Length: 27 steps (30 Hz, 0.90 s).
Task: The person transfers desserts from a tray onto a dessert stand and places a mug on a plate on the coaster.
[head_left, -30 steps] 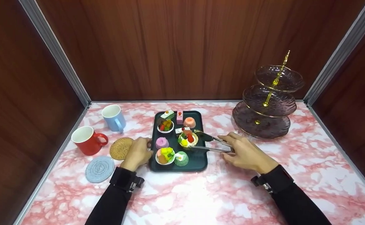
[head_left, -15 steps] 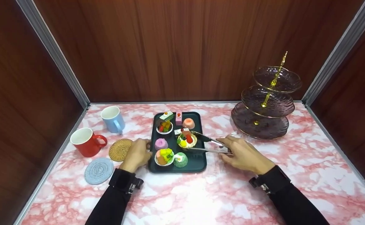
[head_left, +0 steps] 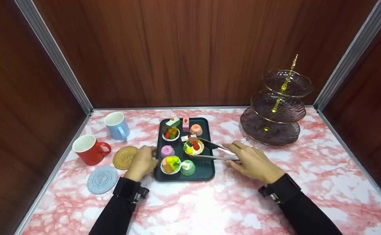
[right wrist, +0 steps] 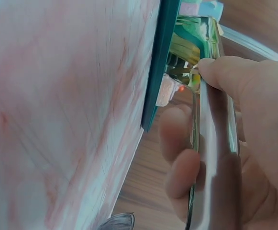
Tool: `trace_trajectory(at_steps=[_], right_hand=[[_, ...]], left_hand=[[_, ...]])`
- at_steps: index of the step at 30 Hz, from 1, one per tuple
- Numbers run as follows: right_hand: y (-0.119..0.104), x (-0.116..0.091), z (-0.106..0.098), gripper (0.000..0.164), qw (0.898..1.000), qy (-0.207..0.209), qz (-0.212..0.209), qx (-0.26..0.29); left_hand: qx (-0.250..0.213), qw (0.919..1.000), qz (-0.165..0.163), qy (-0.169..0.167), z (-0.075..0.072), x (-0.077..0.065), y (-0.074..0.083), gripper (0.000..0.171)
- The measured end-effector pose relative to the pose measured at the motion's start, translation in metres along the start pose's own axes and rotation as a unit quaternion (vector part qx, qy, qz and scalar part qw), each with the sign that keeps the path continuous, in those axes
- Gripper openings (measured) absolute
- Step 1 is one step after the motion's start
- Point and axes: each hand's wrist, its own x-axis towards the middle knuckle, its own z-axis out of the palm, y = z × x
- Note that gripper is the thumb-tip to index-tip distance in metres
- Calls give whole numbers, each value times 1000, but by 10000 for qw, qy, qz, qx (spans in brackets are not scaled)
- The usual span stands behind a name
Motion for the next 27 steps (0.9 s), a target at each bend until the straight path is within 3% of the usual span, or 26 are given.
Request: trace_trajectory(at_steps=[13,27], right_hand=[[-4,1,7,50,9972,-8,-132,735],[-3,-1,5,43,9956,-289,224,864]], left_hand=[[32,9999,-131,-79,0,-1,2,43],[40,9999,-126,5,0,-1,2,41]])
